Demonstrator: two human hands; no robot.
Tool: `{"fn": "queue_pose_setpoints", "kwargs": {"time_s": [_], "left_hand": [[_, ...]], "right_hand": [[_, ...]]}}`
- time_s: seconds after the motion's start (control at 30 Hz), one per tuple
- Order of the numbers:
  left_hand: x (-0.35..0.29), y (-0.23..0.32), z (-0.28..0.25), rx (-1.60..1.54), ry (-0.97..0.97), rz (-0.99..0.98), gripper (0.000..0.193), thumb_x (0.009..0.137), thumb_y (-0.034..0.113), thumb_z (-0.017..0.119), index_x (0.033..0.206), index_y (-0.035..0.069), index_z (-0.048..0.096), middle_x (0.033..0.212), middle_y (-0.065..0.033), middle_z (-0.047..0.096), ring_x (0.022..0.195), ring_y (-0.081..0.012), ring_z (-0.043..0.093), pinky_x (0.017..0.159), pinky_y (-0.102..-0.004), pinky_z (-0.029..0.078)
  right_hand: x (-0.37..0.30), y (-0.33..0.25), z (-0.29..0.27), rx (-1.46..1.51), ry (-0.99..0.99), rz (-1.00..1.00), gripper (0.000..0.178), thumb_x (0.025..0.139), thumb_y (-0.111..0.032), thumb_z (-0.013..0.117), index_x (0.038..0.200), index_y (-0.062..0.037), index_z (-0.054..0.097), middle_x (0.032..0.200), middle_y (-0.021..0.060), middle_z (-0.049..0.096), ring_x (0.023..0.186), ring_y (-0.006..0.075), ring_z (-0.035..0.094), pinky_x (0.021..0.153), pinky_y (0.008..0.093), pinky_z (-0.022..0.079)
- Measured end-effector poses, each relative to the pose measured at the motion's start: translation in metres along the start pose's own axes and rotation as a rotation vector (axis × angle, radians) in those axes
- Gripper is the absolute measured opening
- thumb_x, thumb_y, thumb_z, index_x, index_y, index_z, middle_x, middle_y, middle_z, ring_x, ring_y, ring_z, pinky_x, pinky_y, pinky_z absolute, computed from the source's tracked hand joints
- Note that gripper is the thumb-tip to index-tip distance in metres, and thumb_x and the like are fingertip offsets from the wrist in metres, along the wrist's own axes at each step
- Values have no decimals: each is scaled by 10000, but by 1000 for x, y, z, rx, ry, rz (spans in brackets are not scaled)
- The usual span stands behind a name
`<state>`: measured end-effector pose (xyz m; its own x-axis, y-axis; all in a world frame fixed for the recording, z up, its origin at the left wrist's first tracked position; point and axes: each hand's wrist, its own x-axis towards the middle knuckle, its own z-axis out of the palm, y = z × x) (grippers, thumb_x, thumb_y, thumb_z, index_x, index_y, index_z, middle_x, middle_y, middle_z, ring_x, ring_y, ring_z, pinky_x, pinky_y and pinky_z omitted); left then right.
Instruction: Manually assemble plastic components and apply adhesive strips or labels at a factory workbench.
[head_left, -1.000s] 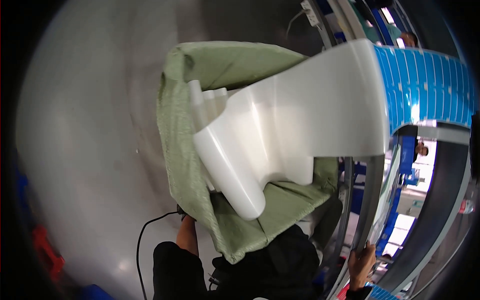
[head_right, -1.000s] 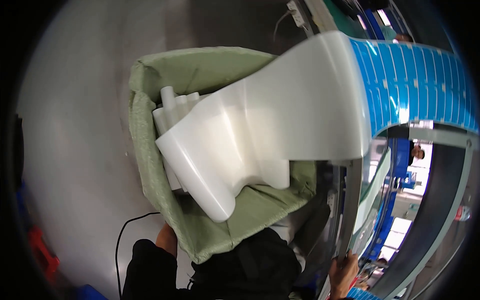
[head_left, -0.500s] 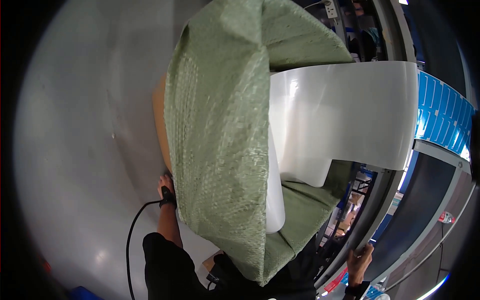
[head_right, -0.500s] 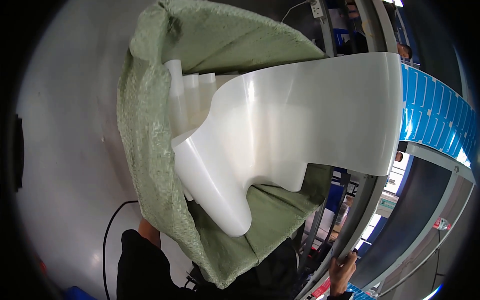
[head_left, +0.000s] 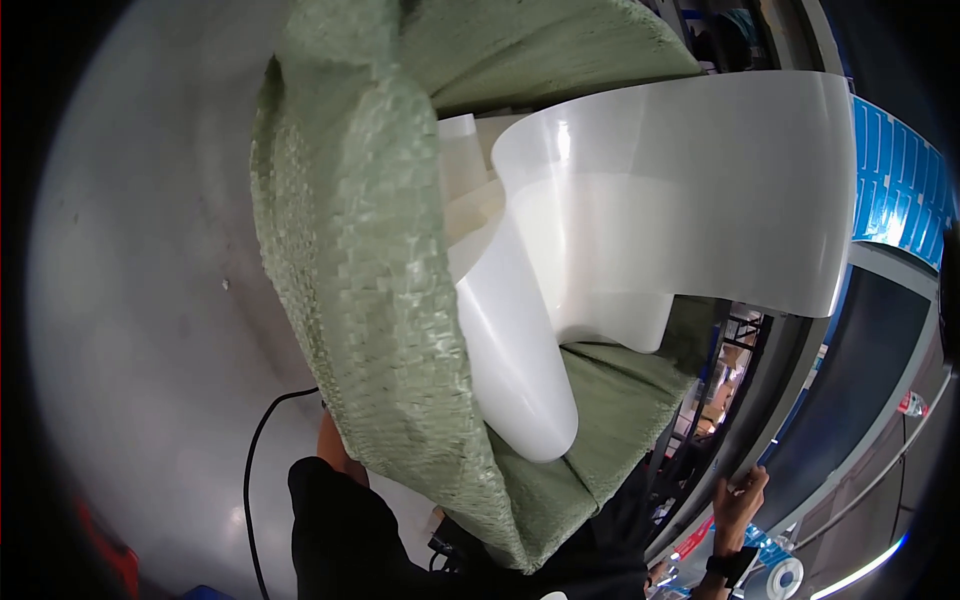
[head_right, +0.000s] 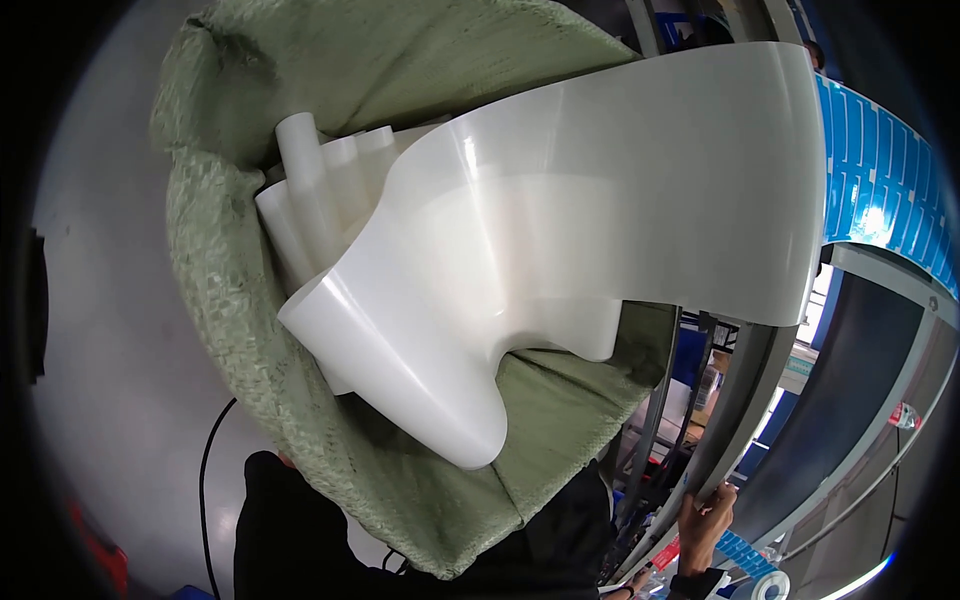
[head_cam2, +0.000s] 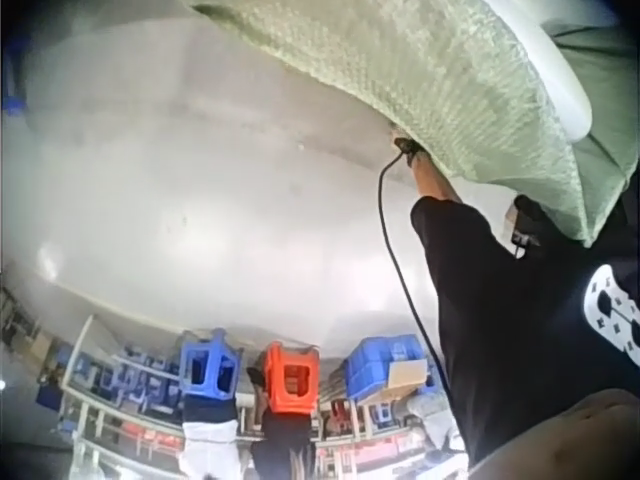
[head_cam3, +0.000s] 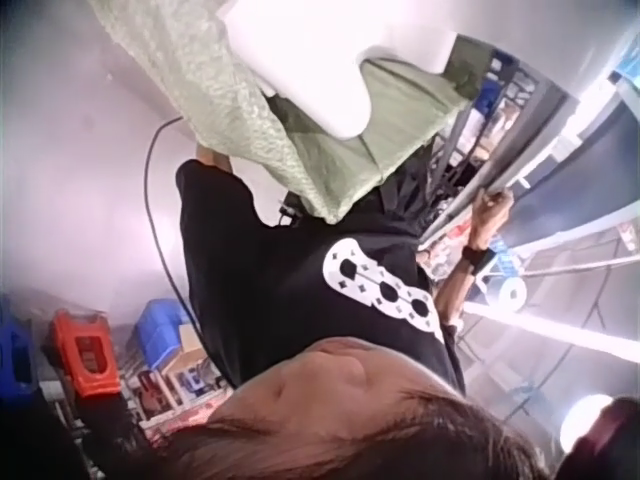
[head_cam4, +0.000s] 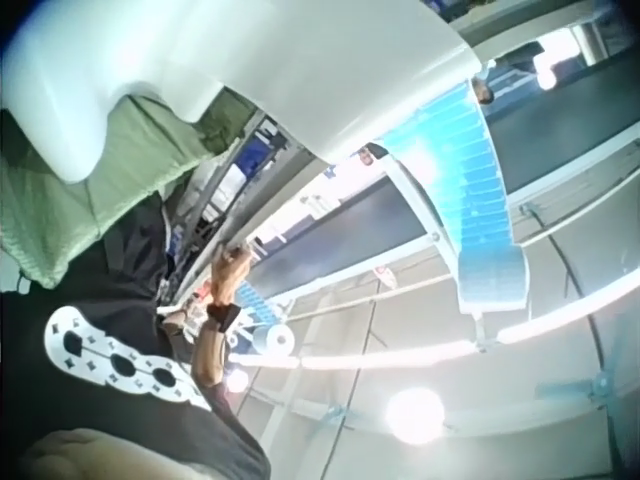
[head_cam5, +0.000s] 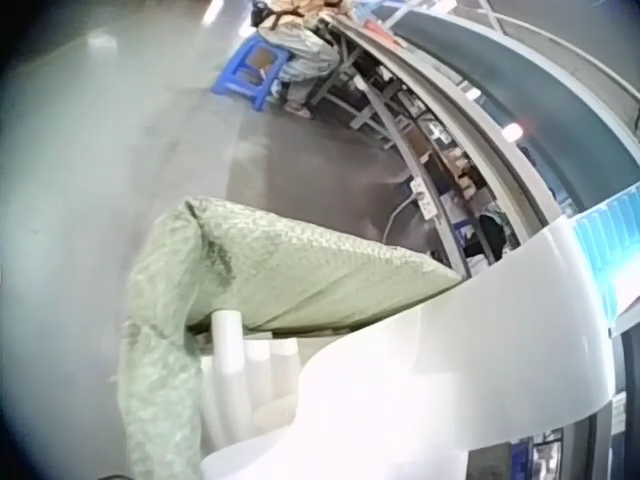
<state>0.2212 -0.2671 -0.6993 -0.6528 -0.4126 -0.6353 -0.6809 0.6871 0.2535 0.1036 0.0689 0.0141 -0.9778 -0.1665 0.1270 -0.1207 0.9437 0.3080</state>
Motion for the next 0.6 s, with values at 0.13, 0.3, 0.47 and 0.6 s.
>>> {"fn": "queue_pose_setpoints", "kwargs": {"time_s": [0.13, 0.3, 0.47, 0.6], "left_hand": [[-1, 1, 0, 15, -49, -4, 588, 985, 307, 664, 1467, 66, 430, 1359, -187, 535, 1144, -332, 637, 921, -418, 573], [-9, 27, 16, 0, -119, 23, 757, 975, 374, 705, 1584, 71, 372, 1485, -201, 509, 1225, -339, 617, 977, -414, 561], [11, -3, 54, 385, -361, 391, 438, 1094, 307, 484, 1477, 131, 607, 1591, -94, 524, 1508, -387, 393, 1126, -601, 410], [9, 3, 19, 161, -127, 99, 397, 1091, 281, 487, 1439, 116, 585, 1525, -181, 483, 1364, -391, 473, 1110, -526, 426]], "right_hand": [[1, 7, -3, -83, -56, -93, 520, 804, 36, 774, 1212, -10, 456, 955, 178, 616, 772, 268, 664, 689, 354, 539], [3, 2, -5, -141, -12, -115, 492, 776, 29, 772, 1177, 11, 488, 890, 185, 605, 680, 295, 615, 620, 393, 501], [6, 0, -3, -90, -13, -116, 474, 781, 28, 772, 1168, 8, 499, 896, 181, 607, 698, 293, 621, 633, 388, 502], [1, 8, -2, -100, 2, -139, 504, 774, 46, 771, 1215, 22, 527, 885, 172, 594, 703, 309, 610, 659, 414, 501]]}}
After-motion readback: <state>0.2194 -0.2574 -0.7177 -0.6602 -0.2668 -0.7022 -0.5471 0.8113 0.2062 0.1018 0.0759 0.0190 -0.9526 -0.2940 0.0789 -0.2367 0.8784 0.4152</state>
